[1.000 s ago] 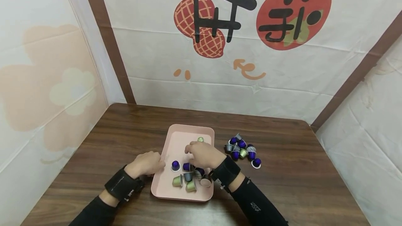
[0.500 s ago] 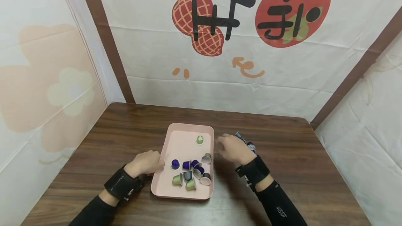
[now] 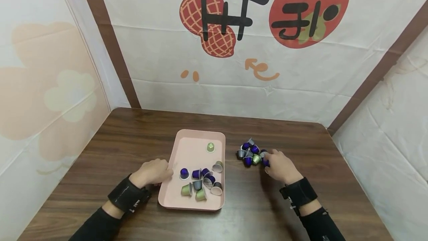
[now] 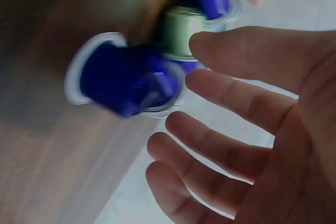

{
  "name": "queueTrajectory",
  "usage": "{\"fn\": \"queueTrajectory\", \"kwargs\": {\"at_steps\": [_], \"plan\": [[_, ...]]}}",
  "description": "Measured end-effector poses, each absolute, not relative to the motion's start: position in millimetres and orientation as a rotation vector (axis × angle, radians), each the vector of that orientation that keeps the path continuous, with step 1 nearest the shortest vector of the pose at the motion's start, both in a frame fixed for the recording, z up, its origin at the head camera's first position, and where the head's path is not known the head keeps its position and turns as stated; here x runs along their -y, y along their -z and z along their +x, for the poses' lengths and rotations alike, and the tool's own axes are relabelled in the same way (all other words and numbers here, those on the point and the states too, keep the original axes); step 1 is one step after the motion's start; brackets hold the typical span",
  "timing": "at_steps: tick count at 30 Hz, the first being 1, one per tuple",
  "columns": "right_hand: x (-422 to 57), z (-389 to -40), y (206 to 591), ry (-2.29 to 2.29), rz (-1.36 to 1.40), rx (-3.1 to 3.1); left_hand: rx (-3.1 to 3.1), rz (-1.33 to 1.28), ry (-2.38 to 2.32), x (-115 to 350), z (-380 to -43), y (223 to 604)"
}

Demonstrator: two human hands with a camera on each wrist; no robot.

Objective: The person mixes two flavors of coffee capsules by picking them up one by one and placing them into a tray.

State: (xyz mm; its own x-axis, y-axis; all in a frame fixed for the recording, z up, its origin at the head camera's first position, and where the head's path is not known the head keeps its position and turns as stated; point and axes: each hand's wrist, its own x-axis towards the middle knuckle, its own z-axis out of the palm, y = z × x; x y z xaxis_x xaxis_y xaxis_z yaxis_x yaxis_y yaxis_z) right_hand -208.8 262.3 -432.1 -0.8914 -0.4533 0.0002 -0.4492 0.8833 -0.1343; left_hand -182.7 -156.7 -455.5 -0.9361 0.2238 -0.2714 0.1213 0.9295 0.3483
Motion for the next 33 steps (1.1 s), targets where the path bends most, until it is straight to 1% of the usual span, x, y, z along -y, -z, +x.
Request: {"fn": "queueTrajectory", "kwargs": {"at_steps": [8, 17, 33], "plan": [[-273, -209, 442, 0.261, -0.722, -2.983, -2.793, 0.27, -0.461, 158, -182, 454], [-273, -209, 442, 0.294, -0.718, -2.969, -2.801, 0.264, -0.449, 158, -184, 456], [-275, -209, 450, 0.289, -0.844, -2.928, -2.808, 0.268, -0.443, 156, -185, 455]]}}
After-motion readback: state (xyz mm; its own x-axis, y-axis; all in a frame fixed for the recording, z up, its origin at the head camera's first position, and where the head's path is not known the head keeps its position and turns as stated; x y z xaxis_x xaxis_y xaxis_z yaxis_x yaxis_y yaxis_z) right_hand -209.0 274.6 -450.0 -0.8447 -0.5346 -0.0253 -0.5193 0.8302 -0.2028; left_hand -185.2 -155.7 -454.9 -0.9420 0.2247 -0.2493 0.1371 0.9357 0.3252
